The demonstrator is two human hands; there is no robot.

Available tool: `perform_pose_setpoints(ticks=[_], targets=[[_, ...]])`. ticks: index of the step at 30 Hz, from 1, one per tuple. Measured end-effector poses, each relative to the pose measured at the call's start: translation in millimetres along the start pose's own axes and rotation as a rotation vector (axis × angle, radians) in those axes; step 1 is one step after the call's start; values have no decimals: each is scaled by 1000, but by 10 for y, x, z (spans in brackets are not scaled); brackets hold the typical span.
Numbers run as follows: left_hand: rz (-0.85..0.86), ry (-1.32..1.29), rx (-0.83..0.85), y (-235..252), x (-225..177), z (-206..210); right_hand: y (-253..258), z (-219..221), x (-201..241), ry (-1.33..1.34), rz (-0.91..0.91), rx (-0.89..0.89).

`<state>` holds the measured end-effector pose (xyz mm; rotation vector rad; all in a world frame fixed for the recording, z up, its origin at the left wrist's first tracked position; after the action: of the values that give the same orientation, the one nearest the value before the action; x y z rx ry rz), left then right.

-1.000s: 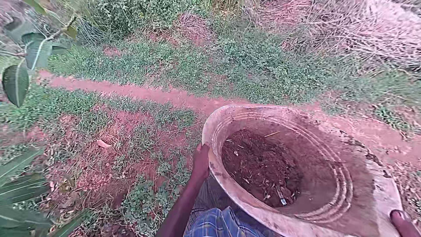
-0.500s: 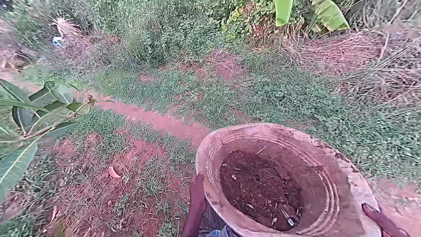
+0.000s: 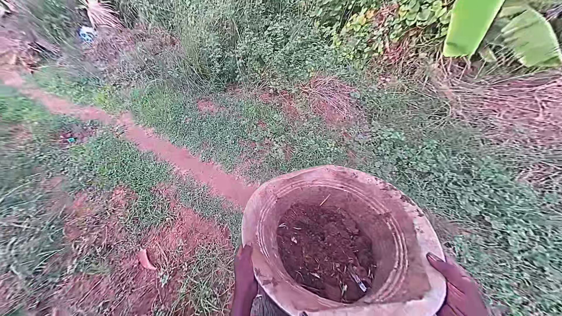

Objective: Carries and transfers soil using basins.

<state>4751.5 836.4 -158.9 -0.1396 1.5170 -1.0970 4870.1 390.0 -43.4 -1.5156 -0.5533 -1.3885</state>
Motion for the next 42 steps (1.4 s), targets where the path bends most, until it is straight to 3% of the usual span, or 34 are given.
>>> perform_pose_setpoints(ticks=[11, 21, 27, 34, 42], targets=[[118, -242, -162, 1238, -1673, 205, 915, 2912, 311, -21, -33, 369], [142, -392, -408, 2577, -2523, 133, 1731, 5731, -83, -117, 46, 613], [117, -486, -537, 3235, -3006, -140, 1793, 7357, -427, -233, 97, 725], [30, -547, -564, 4675, -3940, -674, 1575, 9327, -1044, -310, 111, 735], [127, -493, -624, 5781, -5898, -1333, 1088, 11516, -1255, -249, 102, 828]])
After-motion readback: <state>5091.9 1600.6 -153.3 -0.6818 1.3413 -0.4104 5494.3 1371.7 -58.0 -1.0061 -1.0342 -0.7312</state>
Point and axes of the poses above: each hand's wrist, its own y-axis towards the middle knuckle, its own z-axis out of the palm, x = y × z, the point moved 9 cm from there along y, towards the middle knuckle, and after that the axes turned 1 degree about -x, right-handed, at the moved point
